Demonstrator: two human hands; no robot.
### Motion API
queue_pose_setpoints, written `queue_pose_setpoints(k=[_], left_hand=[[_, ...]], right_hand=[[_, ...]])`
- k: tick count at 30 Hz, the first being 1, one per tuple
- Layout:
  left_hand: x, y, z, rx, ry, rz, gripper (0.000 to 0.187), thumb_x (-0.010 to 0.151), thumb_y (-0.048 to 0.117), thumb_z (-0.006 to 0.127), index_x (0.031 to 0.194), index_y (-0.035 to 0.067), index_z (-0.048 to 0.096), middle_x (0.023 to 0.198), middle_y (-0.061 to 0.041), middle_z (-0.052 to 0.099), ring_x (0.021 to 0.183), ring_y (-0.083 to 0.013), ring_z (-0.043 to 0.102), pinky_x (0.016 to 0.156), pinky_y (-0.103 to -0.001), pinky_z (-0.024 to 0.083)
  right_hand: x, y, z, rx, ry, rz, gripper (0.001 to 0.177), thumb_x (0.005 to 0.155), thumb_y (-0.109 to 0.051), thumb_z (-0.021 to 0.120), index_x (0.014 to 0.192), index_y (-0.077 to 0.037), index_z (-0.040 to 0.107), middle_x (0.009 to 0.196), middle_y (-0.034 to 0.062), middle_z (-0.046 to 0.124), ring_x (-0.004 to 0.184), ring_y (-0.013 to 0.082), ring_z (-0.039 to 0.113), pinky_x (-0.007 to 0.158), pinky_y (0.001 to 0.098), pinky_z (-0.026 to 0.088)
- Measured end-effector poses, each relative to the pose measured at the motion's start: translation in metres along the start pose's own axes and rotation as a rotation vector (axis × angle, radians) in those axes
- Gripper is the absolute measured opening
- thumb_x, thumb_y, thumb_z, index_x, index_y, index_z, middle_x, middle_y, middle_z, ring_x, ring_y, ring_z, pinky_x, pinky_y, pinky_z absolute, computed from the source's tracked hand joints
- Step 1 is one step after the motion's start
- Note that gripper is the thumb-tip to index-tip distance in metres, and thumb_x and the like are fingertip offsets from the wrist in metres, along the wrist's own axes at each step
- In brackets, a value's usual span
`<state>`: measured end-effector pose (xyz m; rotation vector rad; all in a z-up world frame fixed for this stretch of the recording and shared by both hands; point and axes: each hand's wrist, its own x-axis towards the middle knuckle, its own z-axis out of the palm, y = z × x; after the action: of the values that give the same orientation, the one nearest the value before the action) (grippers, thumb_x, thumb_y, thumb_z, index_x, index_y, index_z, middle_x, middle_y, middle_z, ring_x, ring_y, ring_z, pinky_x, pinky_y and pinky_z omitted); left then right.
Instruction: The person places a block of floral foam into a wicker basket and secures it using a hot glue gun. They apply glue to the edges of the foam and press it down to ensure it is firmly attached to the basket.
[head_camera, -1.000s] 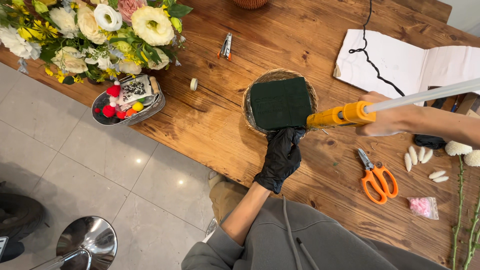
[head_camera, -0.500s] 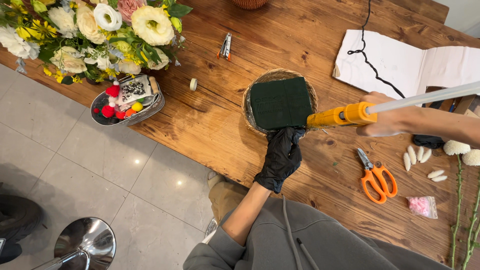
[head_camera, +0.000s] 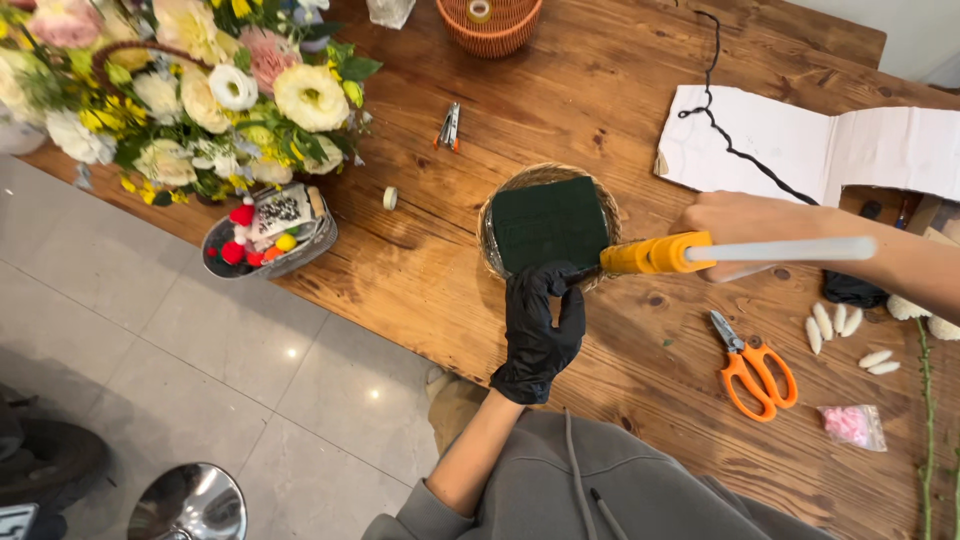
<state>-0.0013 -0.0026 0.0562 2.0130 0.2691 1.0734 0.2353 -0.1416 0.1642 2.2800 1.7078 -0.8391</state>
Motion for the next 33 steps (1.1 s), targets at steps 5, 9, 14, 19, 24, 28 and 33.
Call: queue_pose_setpoints(k=[5,9,14,19,24,28,33], left_hand=[[0.006,0.005,-0.005,-0.024,0.008,0.05,0.02,0.094,0.012,0.061,0.113,0.008,0.062,0.103,-0.008,0.063,0.094,-0.0299,0.062,0.092,-0.043,0.048],[0.022,0.0,-0.015,-0.029,0.058,0.085,0.013,0.092,0.006,0.062,0.105,0.005,0.063,0.103,-0.011,0.066,0.096,-0.0308,0.064,0.091,-0.04,0.048],[0.041,-0.077,-0.028,-0.119,0.33,-0.19,0.033,0.093,0.017,0.071,0.121,0.005,0.059,0.118,-0.012,0.063,0.114,-0.0255,0.062,0.105,-0.036,0.049],[0.078,-0.122,-0.015,-0.513,0.373,-0.821,0.033,0.094,0.042,0.067,0.116,0.024,0.049,0.118,-0.001,0.06,0.116,-0.0219,0.056,0.099,-0.045,0.039],[0.081,-0.115,-0.004,-0.802,0.293,-1.151,0.07,0.086,0.066,0.064,0.14,0.023,0.052,0.14,-0.007,0.059,0.136,-0.0296,0.05,0.114,-0.048,0.034],[0.112,-0.095,-0.013,-0.877,0.254,-1.372,0.064,0.082,0.067,0.059,0.135,0.031,0.054,0.14,-0.01,0.058,0.126,-0.0325,0.056,0.105,-0.046,0.043],[0.157,0.04,-0.048,-0.428,-0.019,-1.558,0.059,0.107,0.032,0.039,0.154,-0.003,0.032,0.16,-0.021,0.036,0.15,-0.0272,0.023,0.124,-0.024,0.02]], right_hand=[[-0.011,-0.016,-0.033,-0.19,-0.089,-0.012,0.009,0.061,-0.022,0.063,0.068,-0.018,0.057,0.062,0.0003,0.067,0.053,0.0239,0.058,0.055,0.0379,0.047],[-0.026,0.024,-0.005,-0.242,-0.059,0.026,0.011,0.061,-0.025,0.059,0.069,-0.018,0.056,0.068,0.0032,0.067,0.063,0.03,0.063,0.057,0.0429,0.047],[-0.054,0.063,0.102,1.037,0.295,0.285,0.058,0.08,-0.019,0.066,0.136,-0.005,0.056,0.134,0.0113,0.069,0.117,0.0248,0.07,0.098,0.034,0.062],[0.016,-0.059,0.122,1.332,0.852,0.184,0.058,0.083,-0.004,0.072,0.127,0.005,0.036,0.128,0.0253,0.057,0.106,0.0368,0.065,0.093,0.0503,0.055],[0.079,-0.069,0.179,1.711,1.113,0.013,0.047,0.084,-0.006,0.077,0.117,-0.005,0.042,0.142,0.0132,0.054,0.117,0.0232,0.062,0.1,0.0408,0.056],[0.085,-0.073,0.172,1.613,1.113,0.162,0.049,0.077,-0.012,0.087,0.105,-0.007,0.047,0.124,0.0127,0.055,0.118,0.0272,0.052,0.099,0.0411,0.047],[0.073,-0.087,0.157,1.609,1.109,0.195,0.05,0.073,-0.016,0.091,0.104,-0.006,0.053,0.107,0.0093,0.06,0.099,0.0202,0.056,0.086,0.0358,0.049]])
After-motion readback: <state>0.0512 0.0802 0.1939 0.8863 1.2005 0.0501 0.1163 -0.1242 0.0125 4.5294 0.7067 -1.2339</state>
